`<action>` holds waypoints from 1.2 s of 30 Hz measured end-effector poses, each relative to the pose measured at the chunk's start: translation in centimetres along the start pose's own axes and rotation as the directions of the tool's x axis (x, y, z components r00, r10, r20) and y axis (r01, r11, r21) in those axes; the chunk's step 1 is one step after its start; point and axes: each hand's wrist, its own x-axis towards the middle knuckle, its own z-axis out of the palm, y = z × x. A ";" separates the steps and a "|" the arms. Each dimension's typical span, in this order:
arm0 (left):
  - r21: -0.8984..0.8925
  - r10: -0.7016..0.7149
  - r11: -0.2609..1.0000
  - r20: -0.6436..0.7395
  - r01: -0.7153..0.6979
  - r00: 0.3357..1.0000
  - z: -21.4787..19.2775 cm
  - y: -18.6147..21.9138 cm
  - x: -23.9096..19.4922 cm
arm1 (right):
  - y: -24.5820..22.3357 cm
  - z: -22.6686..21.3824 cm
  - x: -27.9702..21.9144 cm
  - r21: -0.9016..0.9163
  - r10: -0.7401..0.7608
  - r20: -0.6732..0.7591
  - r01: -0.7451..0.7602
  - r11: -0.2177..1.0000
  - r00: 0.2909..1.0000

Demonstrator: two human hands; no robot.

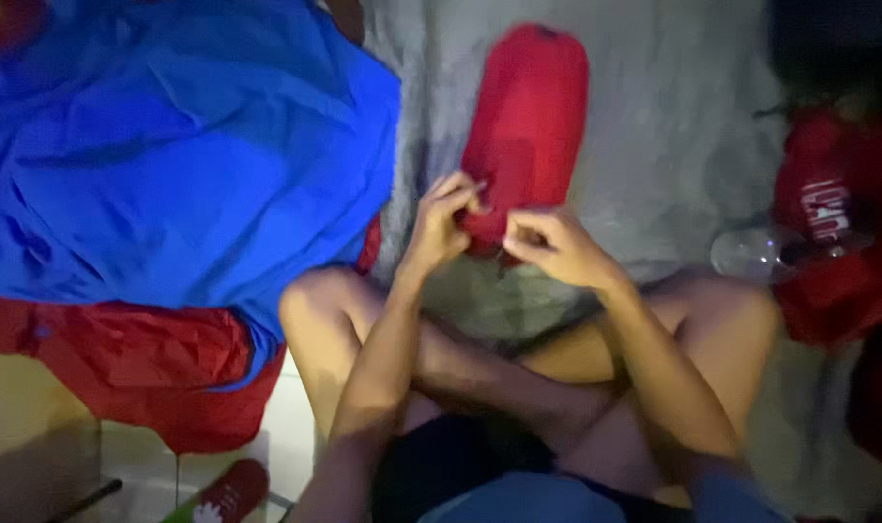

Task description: The person rolls up a red sleeping bag by hand and then secures it by pulling and tying the drawstring.

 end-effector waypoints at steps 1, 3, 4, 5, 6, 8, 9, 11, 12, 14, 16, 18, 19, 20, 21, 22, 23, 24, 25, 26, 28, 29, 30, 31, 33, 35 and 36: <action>-0.223 -0.069 0.973 0.001 0.068 0.998 -0.6 -0.3 -1.0 | 0.5 -0.7 -0.5 0.140 0.092 0.053 -0.099 0.985 0.994; -0.429 -0.151 0.892 0.016 0.144 0.988 -2.5 -0.9 -2.3 | 1.2 -2.1 0.2 0.279 0.176 0.130 -0.207 0.938 0.976; -0.552 -0.193 0.815 0.028 0.176 0.981 -3.8 -1.2 -2.6 | 1.5 -2.9 1.3 0.162 0.184 -0.297 -0.140 0.977 0.937; -0.668 -0.220 0.718 0.048 0.196 0.974 -4.5 -1.6 -2.1 | 2.0 -4.3 2.5 0.011 0.100 -0.676 -0.125 0.992 0.730; -0.669 -0.222 0.716 0.053 0.200 0.974 -3.8 -1.6 -2.1 | 3.1 -5.9 2.8 0.013 0.104 -0.677 -0.129 0.992 0.729; -0.527 -0.489 0.831 -0.545 0.175 0.681 -3.0 -1.7 -1.7 | 5.0 -9.1 3.8 0.032 0.248 -0.774 -0.356 0.934 0.582; -0.527 -0.482 0.833 -0.544 0.167 0.687 -0.8 -1.2 -2.1 | 5.2 -9.9 4.5 0.030 0.242 -0.781 -0.352 0.935 0.576; -0.823 -0.781 0.566 -0.556 -0.054 0.285 3.5 0.0 -3.3 | 5.6 -11.3 5.6 0.376 0.182 -0.386 -0.025 0.926 0.904; -0.821 -0.779 0.568 -0.557 -0.054 0.289 3.5 0.2 -3.2 | 5.4 -10.8 6.0 0.377 0.180 -0.390 -0.022 0.926 0.903; -0.633 -0.699 0.682 -0.417 0.366 0.581 3.3 1.0 -4.0 | 4.9 -9.0 6.3 0.278 0.181 -0.405 -0.067 0.958 0.896; -0.507 -0.653 0.735 -0.353 0.449 0.670 -0.1 -1.1 -3.6 | 5.8 -9.2 4.0 0.411 0.263 -0.362 -0.100 0.906 0.894; -0.364 -0.580 0.801 -0.280 0.474 0.765 -2.3 -3.9 -1.6 | 6.1 -9.8 3.4 0.523 0.307 -0.334 -0.096 0.847 0.891; -0.438 -0.603 0.758 -0.188 0.483 0.776 -2.1 -4.6 -1.5 | 5.6 -9.6 2.0 0.573 0.439 -0.275 -0.221 0.789 0.855; -0.507 -0.615 0.706 -0.093 0.495 0.783 -1.9 -5.4 -1.4 | 5.3 -9.5 0.5 0.615 0.562 -0.210 -0.338 0.712 0.800; -0.508 -0.617 0.701 -0.080 0.500 0.783 -0.9 -5.2 -0.9 | 5.1 -9.4 -0.2 0.617 0.571 -0.214 -0.344 0.708 0.792; -0.789 -0.587 0.529 -0.075 0.312 0.806 0.0 -4.9 -0.5 | 5.0 -9.3 -0.8 0.733 0.645 -0.217 -0.315 0.603 0.732; -0.958 -0.557 0.274 -0.092 0.079 0.825 1.0 -4.8 0.4 | 4.9 -9.6 -0.9 0.828 0.709 -0.208 -0.264 0.494 0.674; -0.960 -0.556 0.268 -0.088 0.079 0.826 1.6 -5.4 0.9 | 5.8 -9.8 -0.3 0.826 0.710 -0.213 -0.264 0.497 0.671; -0.982 -0.543 0.181 -0.138 -0.045 0.828 2.2 -5.9 1.1 | 6.7 -9.7 -0.2 0.887 0.771 -0.246 -0.183 0.423 0.588; -0.982 -0.536 0.089 -0.189 -0.168 0.822 2.8 -6.3 1.3 | 7.6 -9.7 -0.1 0.931 0.826 -0.267 -0.088 0.354 0.497; -0.956 -0.548 -0.230 -0.029 -0.184 0.836 2.9 -5.0 -1.1 | 6.0 -8.3 -1.8 0.931 0.745 -0.206 -0.107 0.349 0.635; -0.836 -0.495 -0.511 0.096 -0.200 0.864 2.5 -5.0 -0.9 | 5.5 -8.1 -1.0 0.927 0.615 -0.145 -0.111 0.358 0.775; -0.837 -0.483 -0.508 0.083 -0.202 0.872 2.3 -5.1 0.0 | 5.1 -8.0 -0.3 0.924 0.600 -0.152 -0.102 0.368 0.785; -0.884 -0.511 -0.435 0.083 -0.174 0.856 2.6 -4.8 0.0 | 4.6 -7.6 -0.6 0.943 0.601 -0.169 -0.049 0.329 0.781; -0.921 -0.541 -0.361 0.081 -0.144 0.837 3.1 -4.1 0.0 | 4.6 -6.5 -0.6 0.957 0.607 -0.183 0.000 0.290 0.774; -0.993 -0.617 -0.119 0.059 -0.019 0.785 3.1 -3.7 1.0 | 5.5 -5.4 0.9 0.891 0.757 -0.288 0.454 -0.013 0.586; -0.993 -0.611 -0.116 0.053 -0.023 0.789 3.0 -3.7 1.9 | 5.9 -6.1 1.3 0.890 0.751 -0.292 0.456 -0.013 0.592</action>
